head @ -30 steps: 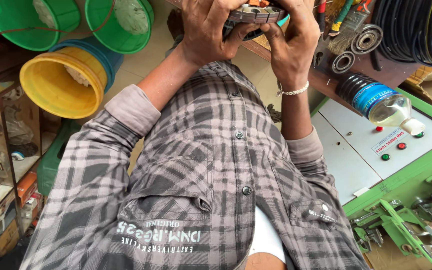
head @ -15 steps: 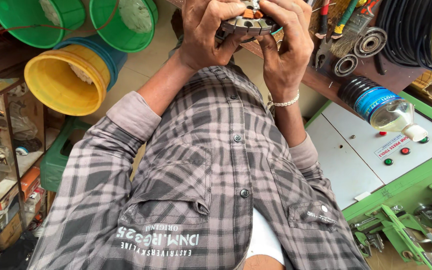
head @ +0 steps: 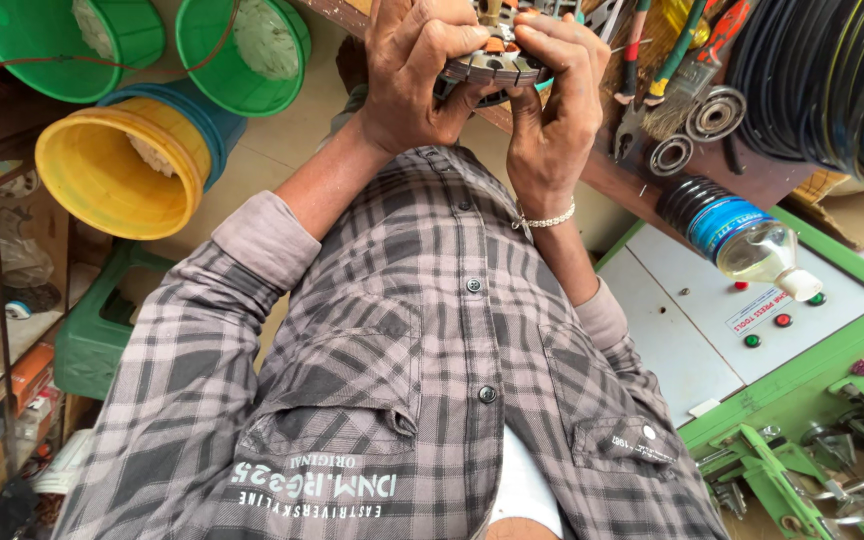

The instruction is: The person works on a stator assembly at a cluttered workbench. They use pliers to cut and strip wire ends, then insert and secure the wires into the stator slots using a screwdriver. The person repeats this process for multiple wires.

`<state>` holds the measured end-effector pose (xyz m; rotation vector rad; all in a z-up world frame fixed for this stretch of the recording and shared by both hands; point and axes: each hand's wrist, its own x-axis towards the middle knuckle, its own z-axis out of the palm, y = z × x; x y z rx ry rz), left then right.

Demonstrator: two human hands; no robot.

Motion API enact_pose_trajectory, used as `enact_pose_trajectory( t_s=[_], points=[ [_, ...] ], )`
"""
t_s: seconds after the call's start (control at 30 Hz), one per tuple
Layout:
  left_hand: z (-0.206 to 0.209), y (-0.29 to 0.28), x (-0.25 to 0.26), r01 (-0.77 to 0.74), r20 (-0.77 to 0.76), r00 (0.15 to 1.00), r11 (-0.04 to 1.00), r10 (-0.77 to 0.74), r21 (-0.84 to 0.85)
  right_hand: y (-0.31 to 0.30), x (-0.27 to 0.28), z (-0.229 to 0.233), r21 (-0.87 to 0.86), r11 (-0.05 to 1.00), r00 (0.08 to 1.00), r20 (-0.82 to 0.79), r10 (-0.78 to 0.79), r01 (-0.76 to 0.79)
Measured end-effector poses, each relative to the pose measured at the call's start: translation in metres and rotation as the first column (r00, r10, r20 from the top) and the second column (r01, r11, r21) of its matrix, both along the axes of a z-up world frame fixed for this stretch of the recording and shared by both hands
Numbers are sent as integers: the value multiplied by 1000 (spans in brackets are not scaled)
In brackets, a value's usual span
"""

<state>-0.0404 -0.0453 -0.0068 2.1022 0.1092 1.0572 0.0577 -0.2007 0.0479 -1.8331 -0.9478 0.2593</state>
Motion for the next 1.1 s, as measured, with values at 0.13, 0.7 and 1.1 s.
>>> enact_pose_trajectory(
  t_s=[0.13,0.7,1.1],
  points=[
    [8,9,1,72,25,997,997,-72,-21,-4,3,-9,126,992,964,-261,58,-25],
    [56,23,-3,244,-239,946,967,-220,73,0,9,-25,115,993,1000,3,-31,31],
    [55,32,2,272,-220,937,962,-272,-34,1,18,-18,108,994,999,-35,-12,16]
  ],
)
